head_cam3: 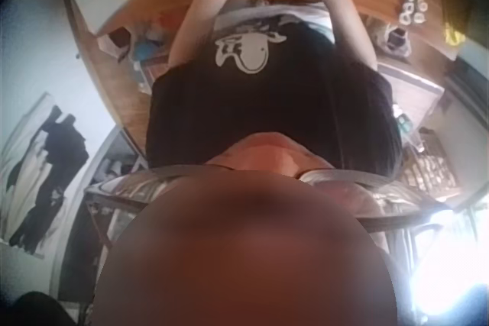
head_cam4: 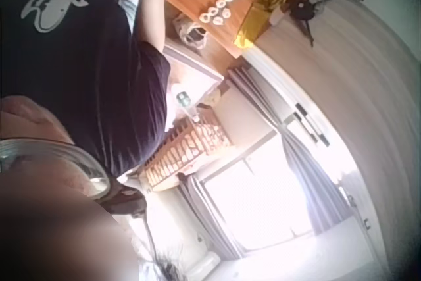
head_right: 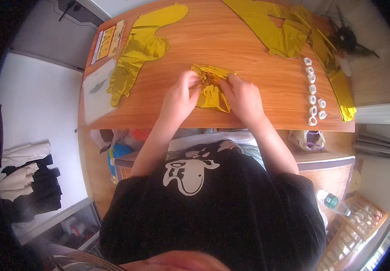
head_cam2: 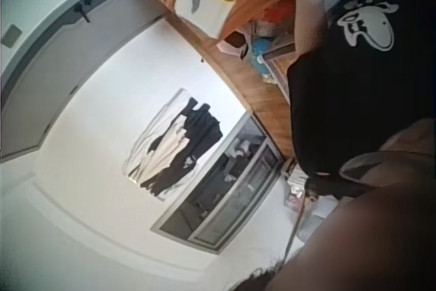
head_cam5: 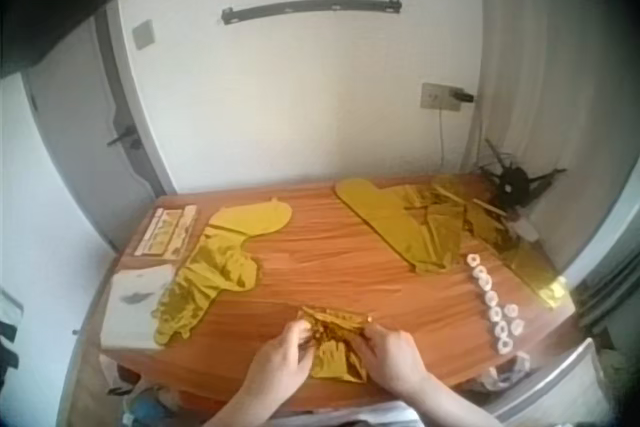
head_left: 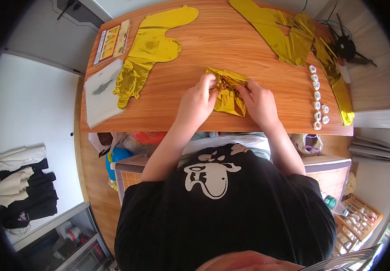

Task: Folding and flattening gold foil balloons and organizing them on a desk.

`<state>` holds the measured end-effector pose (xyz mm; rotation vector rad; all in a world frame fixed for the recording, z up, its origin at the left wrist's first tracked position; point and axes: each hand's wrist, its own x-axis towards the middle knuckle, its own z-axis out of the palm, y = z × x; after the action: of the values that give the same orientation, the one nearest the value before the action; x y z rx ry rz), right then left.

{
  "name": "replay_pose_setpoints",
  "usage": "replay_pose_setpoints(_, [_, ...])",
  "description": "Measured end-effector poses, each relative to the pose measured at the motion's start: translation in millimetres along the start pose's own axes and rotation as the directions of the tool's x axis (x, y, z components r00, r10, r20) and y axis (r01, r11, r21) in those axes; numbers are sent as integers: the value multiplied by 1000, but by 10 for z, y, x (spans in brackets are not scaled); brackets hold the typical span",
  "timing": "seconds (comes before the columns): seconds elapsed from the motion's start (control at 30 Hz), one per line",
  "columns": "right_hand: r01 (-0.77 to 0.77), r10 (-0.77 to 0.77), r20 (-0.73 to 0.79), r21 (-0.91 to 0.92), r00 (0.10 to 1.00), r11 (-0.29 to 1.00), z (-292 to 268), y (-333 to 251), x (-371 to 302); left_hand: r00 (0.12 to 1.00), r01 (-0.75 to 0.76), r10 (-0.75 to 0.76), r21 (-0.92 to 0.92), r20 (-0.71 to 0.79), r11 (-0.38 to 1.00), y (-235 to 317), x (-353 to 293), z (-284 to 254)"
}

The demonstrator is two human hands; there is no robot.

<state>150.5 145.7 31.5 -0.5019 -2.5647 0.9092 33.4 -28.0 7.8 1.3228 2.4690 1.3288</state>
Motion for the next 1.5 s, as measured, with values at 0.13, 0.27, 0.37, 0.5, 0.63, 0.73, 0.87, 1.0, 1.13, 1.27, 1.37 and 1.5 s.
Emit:
replay_pose_setpoints(0.13, [20,-20,-9,-30,1000,999,22,-5,-6,999,-38,37,125,13,991,-1,-150,-40])
replay_pose_setpoints(0.27, [29,-30,-27,-42,999,999,61,10,-20,939,-194,258,270,-227,943,-8,-142,-79])
replay_pose_setpoints(0.37, [31,-33,-25,-68,999,997,44,-14,-21,972,-60,108,228,-207,972,28,-186,-133])
replay_pose_setpoints(0.5, [68,-70,-30,-68,997,995,57,-15,-21,983,181,-179,57,-38,982,14,-162,-118])
replay_pose_setpoints(0.63, [59,-60,0,-87,998,994,37,-18,-15,974,226,-225,44,-27,973,37,-33,-146])
replay_pose_setpoints(0.73, [73,-74,-1,-96,997,993,42,0,-9,975,219,-217,20,-49,976,-24,66,-115])
replay_pose_setpoints(0.87, [45,-44,17,-52,999,998,22,8,8,963,266,-267,-34,-45,963,14,93,-74])
replay_pose_setpoints(1.0, [31,-28,32,-71,999,997,14,24,18,980,117,-108,45,-165,992,-27,19,14])
replay_pose_setpoints(1.13, [30,-28,32,-72,999,997,7,25,14,984,99,-96,11,-151,995,-3,31,25])
replay_pose_setpoints(1.27, [23,-20,52,-69,998,997,1,10,18,990,61,-60,2,-130,998,-78,44,22])
replay_pose_setpoints(1.37, [54,-51,44,-88,998,995,23,30,16,993,-21,28,58,-114,998,-89,50,31])
replay_pose_setpoints(1.5, [65,-59,54,-102,997,993,25,27,-4,996,-65,73,135,-54,989,-36,67,-23])
